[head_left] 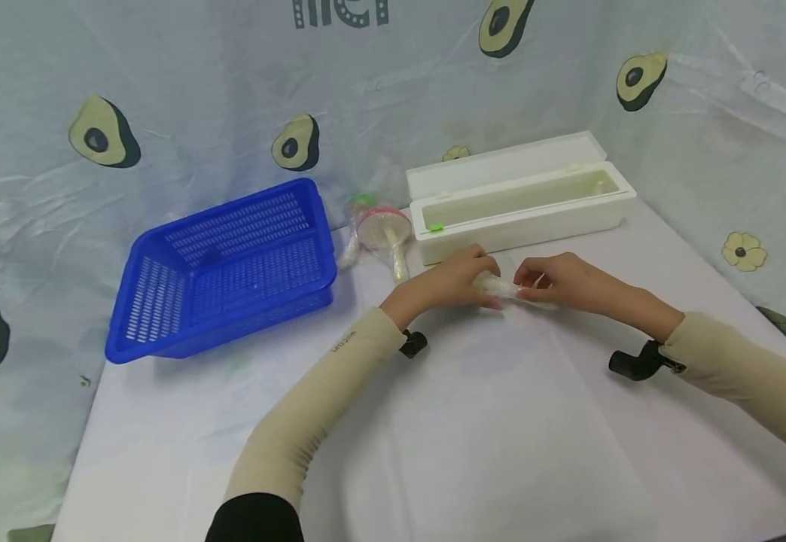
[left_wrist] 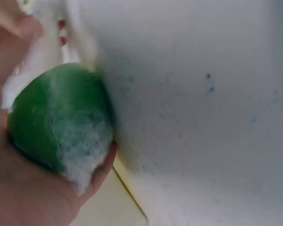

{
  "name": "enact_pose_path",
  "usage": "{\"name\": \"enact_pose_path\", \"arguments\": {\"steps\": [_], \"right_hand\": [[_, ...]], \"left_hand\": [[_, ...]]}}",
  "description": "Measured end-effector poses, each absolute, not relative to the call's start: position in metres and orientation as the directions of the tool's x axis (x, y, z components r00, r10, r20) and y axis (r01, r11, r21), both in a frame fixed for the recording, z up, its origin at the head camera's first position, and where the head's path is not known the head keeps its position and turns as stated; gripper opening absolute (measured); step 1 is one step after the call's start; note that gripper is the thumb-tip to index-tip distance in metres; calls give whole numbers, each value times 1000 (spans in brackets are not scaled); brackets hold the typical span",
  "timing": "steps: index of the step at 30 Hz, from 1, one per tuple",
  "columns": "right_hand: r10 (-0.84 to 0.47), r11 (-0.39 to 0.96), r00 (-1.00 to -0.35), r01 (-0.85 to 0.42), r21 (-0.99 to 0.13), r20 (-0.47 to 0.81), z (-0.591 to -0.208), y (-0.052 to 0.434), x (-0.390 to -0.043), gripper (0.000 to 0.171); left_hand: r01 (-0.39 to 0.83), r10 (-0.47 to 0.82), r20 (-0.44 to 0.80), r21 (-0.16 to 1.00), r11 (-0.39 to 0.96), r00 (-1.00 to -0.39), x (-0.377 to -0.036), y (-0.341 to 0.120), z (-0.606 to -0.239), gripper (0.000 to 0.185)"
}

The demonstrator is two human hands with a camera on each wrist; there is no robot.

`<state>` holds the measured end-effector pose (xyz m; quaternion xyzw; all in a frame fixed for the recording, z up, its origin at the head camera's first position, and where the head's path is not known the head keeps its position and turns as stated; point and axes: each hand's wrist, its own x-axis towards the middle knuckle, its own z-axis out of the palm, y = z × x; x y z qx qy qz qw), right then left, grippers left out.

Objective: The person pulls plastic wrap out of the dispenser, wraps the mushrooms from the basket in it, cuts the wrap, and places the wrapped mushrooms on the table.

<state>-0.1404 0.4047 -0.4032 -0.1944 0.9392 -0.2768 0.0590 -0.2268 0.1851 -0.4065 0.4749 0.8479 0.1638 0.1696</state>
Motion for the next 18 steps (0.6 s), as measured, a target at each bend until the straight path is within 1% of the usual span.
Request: {"name": "enact_pose_path", "arguments": {"steps": [2, 4, 7, 9, 10, 12, 14, 17, 18], "right_hand": [[-413, 767, -911, -353, -536, 8, -406, 403, -139, 14], [-417, 771, -909, -365, -522, 20, -407, 402, -139, 13], [-416, 779, -909, -373, -504, 29, -406, 399, -140, 10], [-412, 786, -911, -363, -501, 13, -404, 398, -140, 12], [-407, 791, -913, -351, -502, -2, -403, 398, -140, 14], [-400, 798, -916, -335, -501, -25, -402, 398, -139, 19], [-394, 807, -918, -330, -491, -31, -402, 398, -137, 23], [-394, 817, -919, -349, -459, -3, -404, 400, -133, 24], [-395, 819, -919, -357, -449, 8, -404, 401, -132, 25]], "left_hand": [[722, 859, -156, 481, 497, -487, -226, 182, -407, 47], [723, 860, -157, 481, 495, -485, -226, 181, -407, 44], [770, 861, -140, 394, 501, -489, -226, 187, -406, 37], [801, 862, -128, 325, 503, -490, -225, 193, -405, 34], [805, 862, -128, 314, 504, -490, -225, 194, -404, 34], [786, 859, -138, 353, 508, -493, -226, 192, -403, 39], [729, 846, -139, 448, 517, -515, -227, 184, -403, 49], [573, 798, -148, 621, 535, -584, -227, 163, -403, 61], [522, 776, -153, 659, 542, -612, -226, 156, -403, 62]]}}
